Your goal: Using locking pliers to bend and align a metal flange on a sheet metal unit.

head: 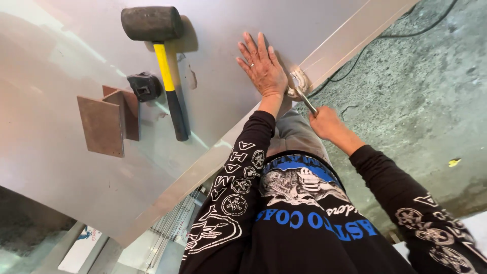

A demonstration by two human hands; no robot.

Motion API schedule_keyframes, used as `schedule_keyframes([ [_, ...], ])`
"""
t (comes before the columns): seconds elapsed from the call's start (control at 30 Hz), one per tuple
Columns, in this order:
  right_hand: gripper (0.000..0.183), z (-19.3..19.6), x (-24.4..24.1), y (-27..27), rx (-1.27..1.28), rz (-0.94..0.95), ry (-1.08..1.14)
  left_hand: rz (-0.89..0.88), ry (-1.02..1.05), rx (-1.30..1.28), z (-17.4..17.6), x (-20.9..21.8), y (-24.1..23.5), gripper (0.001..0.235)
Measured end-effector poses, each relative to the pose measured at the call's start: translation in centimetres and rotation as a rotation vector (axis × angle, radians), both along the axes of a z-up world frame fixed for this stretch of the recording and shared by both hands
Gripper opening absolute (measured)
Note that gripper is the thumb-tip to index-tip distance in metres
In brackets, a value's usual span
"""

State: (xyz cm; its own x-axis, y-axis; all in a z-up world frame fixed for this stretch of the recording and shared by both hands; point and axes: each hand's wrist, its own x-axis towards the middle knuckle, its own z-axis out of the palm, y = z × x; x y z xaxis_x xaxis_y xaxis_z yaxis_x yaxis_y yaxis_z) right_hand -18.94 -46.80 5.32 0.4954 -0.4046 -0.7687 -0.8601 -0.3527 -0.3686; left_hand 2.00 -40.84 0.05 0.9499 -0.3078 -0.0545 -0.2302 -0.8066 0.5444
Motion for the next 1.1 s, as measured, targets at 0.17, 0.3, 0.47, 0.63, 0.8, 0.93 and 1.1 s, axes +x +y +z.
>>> schedule_keyframes([
  [0.17,0.036,-1.3,-0.5,-0.5,0.010,0.109,0.132,0.012,0.046,0.024,-0.1,0.7,0.2,0.052],
  [0.3,0.038,-4.2,-1.8,-1.7,-0.036,0.152,0.087,0.013,0.021,0.005,-0.1,1.2,-0.8,0.054],
  [0.47,0.039,-4.8,-2.5,-0.3,-0.016,0.060,-0.006,-0.020,-0.005,0.021,0.3,0.0,-0.1,0.056],
  [0.63,0.040,-4.2,-2.6,-2.2,0.008,-0.027,-0.135,-0.016,-0.052,-0.068,-0.4,-1.1,-2.4,0.054],
  [0.8,0.040,-6.6,-2.9,-9.3,-0.067,0.022,-0.161,0.030,-0.105,-0.169,-0.7,-1.4,-9.4,0.054],
  [0.93,0.038,-5.5,-2.6,-14.3,-0.002,0.061,-0.213,0.088,-0.115,-0.090,-1.7,-1.7,-13.3,0.053],
  [1.1,0.040,-4.7,-2.1,-17.0,0.083,0.083,-0.224,0.131,-0.132,-0.005,-2.5,-1.2,-14.8,0.050],
])
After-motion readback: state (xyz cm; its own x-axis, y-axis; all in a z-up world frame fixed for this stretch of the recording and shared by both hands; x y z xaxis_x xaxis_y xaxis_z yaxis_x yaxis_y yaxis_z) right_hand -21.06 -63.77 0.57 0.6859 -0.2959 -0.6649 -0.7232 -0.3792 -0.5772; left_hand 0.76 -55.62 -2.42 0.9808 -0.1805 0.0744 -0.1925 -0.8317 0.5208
